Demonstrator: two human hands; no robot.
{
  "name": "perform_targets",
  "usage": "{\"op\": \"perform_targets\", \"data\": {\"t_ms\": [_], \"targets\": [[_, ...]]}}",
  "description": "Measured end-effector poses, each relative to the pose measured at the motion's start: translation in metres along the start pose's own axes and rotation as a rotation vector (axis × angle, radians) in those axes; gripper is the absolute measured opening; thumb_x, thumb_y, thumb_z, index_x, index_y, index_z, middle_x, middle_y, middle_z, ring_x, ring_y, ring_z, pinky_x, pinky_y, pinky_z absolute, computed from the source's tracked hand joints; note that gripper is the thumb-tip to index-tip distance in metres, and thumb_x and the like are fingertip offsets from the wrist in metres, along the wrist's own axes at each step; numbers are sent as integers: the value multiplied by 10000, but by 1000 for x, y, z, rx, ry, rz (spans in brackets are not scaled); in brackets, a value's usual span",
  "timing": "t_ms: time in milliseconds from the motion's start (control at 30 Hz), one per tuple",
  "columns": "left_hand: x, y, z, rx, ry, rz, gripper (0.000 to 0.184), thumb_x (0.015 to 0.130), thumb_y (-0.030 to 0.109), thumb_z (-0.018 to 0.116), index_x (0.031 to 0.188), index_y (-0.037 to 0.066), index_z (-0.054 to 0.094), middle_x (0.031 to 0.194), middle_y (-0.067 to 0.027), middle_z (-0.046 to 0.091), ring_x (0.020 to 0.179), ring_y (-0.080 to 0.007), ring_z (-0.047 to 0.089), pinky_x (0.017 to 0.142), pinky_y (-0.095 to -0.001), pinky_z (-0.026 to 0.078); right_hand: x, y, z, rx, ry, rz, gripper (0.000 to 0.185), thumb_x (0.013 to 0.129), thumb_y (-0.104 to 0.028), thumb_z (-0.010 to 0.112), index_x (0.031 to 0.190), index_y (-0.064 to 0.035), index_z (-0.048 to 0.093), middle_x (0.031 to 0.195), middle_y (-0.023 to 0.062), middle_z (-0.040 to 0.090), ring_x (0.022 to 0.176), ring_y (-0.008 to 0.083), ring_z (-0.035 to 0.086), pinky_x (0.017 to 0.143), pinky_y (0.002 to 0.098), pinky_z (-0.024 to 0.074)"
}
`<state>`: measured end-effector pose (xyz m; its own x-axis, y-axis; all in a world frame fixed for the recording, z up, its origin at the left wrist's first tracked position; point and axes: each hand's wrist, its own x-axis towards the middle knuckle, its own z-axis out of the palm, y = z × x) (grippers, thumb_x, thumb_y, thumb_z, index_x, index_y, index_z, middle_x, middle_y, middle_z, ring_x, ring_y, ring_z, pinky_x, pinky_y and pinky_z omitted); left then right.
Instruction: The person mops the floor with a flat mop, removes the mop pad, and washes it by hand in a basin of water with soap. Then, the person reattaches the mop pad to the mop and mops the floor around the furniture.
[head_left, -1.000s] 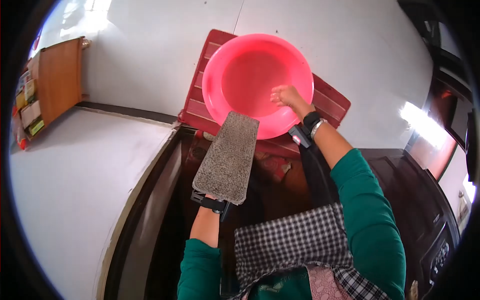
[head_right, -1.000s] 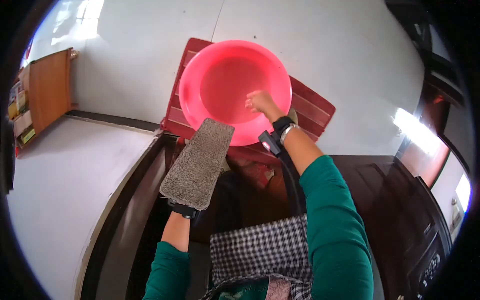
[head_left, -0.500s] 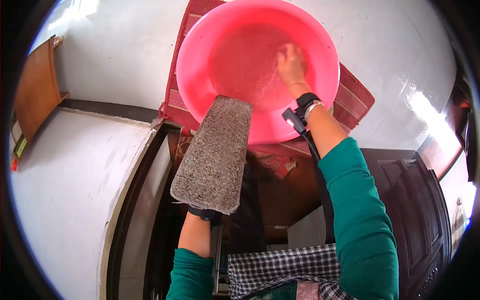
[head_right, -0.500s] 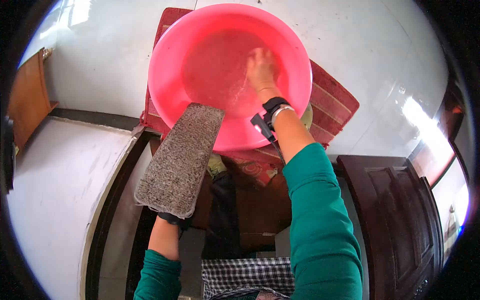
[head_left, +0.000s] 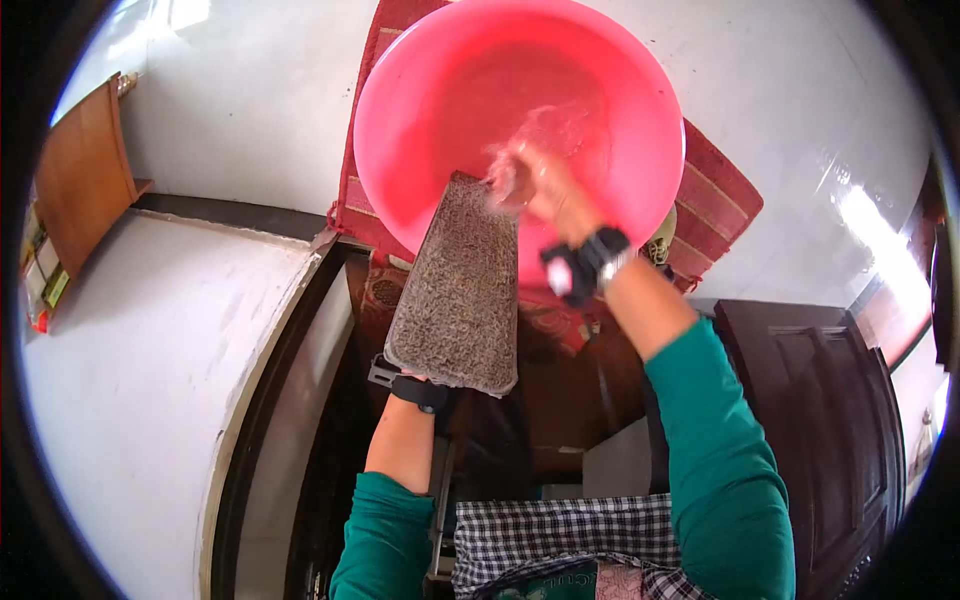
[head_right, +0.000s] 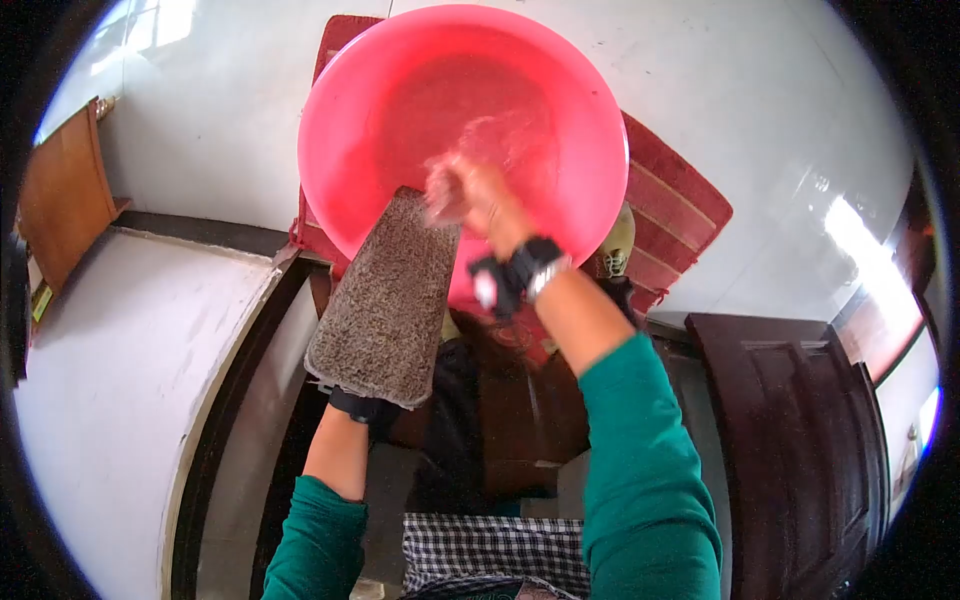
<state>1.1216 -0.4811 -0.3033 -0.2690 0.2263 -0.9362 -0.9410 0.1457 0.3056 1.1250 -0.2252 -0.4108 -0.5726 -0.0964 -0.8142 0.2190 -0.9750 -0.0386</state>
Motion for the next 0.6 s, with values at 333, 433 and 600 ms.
{"op": "perform_targets", "data": {"t_ms": [333,433,600], "targets": [[8,46,73,1611,-184,316,376,934,218,311,1273,59,341,1299,-101,373,1189,-211,369,1019,-351,273,-73,46,33,-1443,-219,-788,409,885,-264,424,1245,-68,422,1301,171,362,1200,320,356,955,477,300],[8,48,77,1593,-110,263,377,930,218,320,1271,58,343,1296,-103,376,1187,-212,372,1017,-350,276,-10,24,-14,-1955,36,-544,420,878,-286,405,1245,-81,412,1273,213,364,1173,373,365,906,620,268],[5,52,81,1605,-48,224,380,924,218,334,1268,57,348,1291,-105,381,1183,-214,376,1014,-349,280,52,-25,-59,-1725,517,-1368,353,802,-273,530,1058,-30,505,1033,214,507,993,356,483,825,450,395]]}}
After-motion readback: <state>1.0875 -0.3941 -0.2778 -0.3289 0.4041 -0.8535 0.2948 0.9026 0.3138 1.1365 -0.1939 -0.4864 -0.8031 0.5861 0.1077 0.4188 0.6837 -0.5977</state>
